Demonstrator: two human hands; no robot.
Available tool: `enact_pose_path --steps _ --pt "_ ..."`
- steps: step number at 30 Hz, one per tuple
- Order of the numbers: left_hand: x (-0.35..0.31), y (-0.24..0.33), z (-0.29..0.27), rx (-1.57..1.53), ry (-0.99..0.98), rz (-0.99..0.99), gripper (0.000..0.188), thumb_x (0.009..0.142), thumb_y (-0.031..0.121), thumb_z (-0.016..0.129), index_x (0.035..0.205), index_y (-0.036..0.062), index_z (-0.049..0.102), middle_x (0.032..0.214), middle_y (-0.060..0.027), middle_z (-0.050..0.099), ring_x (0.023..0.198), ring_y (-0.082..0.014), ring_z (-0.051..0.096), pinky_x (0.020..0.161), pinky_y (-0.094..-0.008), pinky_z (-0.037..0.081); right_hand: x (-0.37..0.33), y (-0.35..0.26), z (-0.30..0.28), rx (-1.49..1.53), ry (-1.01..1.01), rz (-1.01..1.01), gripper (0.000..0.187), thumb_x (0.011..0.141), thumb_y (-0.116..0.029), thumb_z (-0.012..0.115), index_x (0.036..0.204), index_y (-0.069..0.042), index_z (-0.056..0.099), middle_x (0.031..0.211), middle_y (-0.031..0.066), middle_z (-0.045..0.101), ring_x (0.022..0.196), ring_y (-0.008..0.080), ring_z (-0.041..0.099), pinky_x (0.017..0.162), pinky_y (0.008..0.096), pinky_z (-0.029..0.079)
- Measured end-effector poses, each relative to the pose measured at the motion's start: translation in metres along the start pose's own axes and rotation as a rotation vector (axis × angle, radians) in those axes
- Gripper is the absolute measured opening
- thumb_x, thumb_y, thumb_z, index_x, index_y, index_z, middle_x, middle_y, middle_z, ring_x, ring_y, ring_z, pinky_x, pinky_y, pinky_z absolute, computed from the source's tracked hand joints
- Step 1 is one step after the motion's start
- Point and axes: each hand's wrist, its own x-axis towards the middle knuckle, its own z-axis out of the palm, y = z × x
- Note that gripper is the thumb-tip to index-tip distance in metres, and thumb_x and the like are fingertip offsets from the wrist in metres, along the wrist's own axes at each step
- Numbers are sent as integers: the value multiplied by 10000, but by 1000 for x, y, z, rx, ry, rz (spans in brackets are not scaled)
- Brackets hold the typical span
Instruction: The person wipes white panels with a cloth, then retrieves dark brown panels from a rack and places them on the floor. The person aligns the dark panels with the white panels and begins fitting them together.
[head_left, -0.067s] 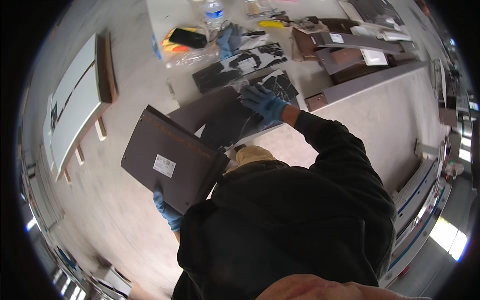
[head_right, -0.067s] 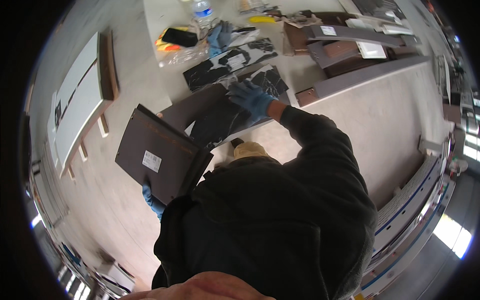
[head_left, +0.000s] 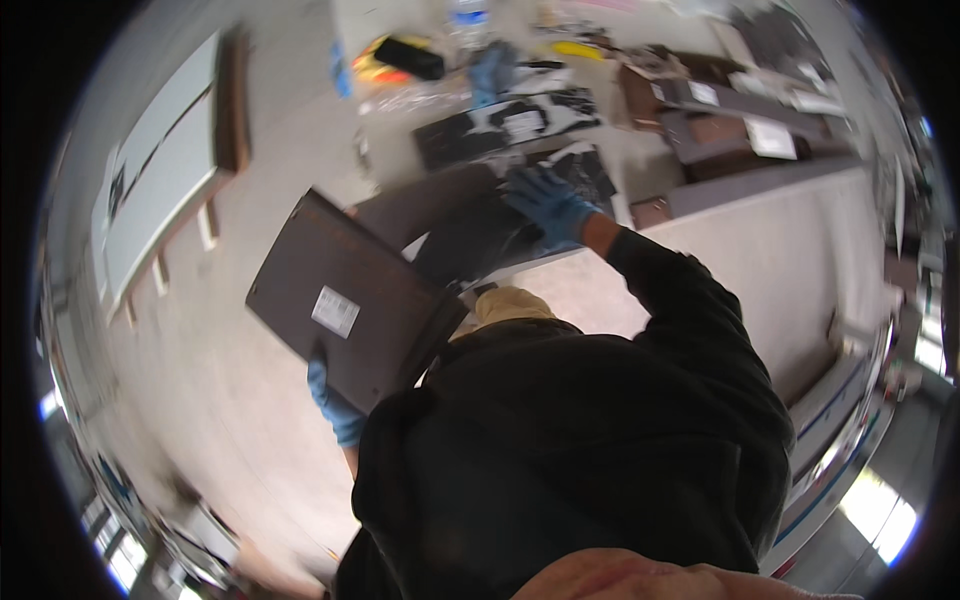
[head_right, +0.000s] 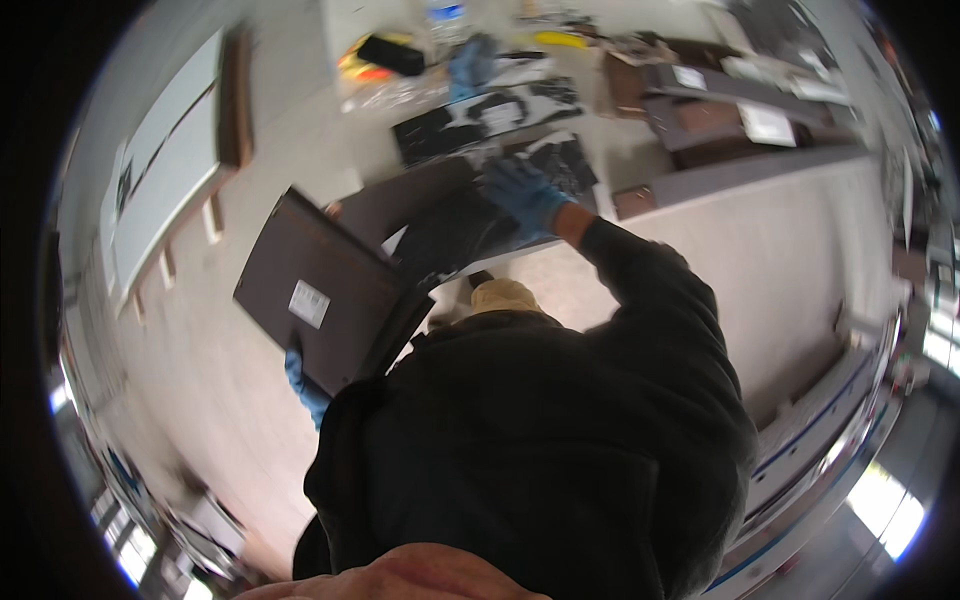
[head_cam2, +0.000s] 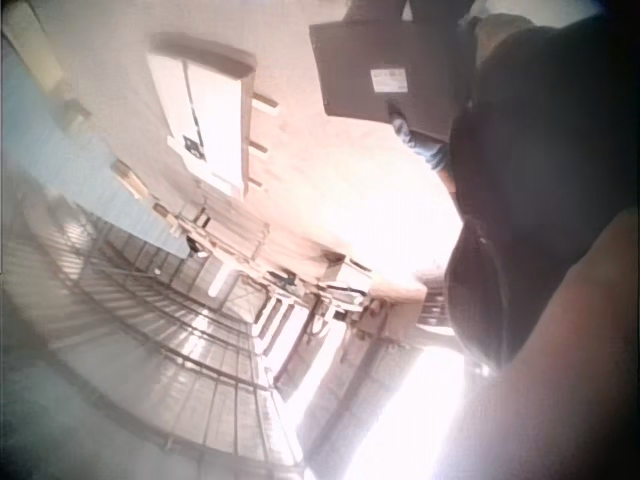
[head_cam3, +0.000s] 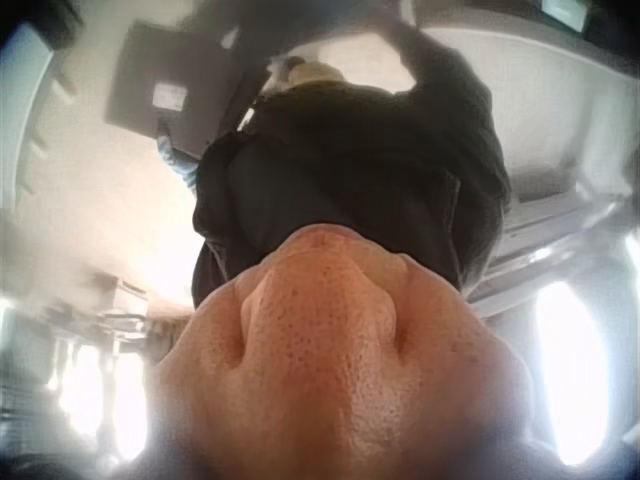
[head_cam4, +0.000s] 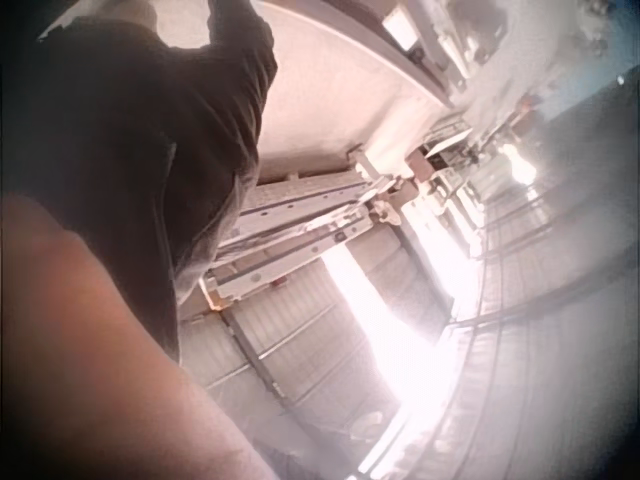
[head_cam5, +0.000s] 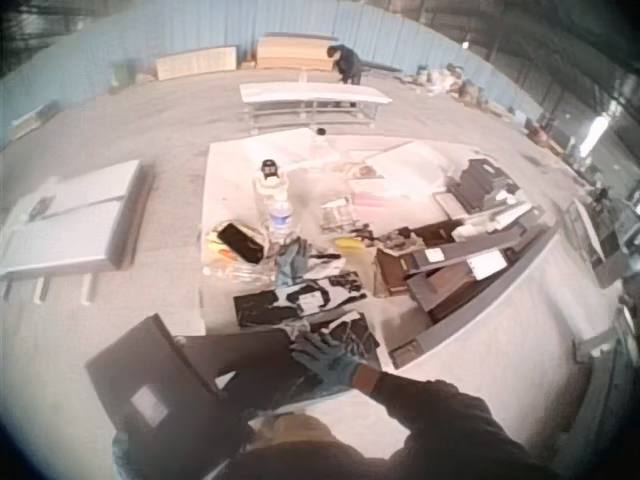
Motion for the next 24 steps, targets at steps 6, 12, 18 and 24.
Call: enact_pose_path --steps 6,12,18,24 --pt "-7 -11 -52 -166 131 102 657 1012 410 604 1535 26 499 1496 -199 574 1335 -317 583 1146 -449 470 62 -60 -41 677 495 -78 920 819 -416 857 1566 -55 459 1608 218 455 1501 345 431 1221 483 351" --pt "-17 18 -84 -344 22 155 576 946 237 691 1437 -35 559 1304 -194 689 1157 -301 699 1012 -432 592 166 -203 -104 1741 -181 -139 633 1018 -155 700 1558 27 424 1414 153 623 1154 167 605 1025 338 516" --pt "-24 78 -189 -209 140 338 580 991 339 686 1415 -40 574 1258 -164 703 1099 -241 718 933 -363 611 269 -335 -139 1951 -382 -3 489 1040 -164 682 1464 14 517 1177 46 656 1013 128 651 930 294 557" --pt "-3 133 -381 665 399 767 604 1115 334 502 1605 3 374 1363 -184 671 1134 -289 695 982 -351 569 386 -477 -176 1832 -502 -186 498 1012 -259 723 1400 17 576 1099 -16 633 1004 76 602 899 252 546"
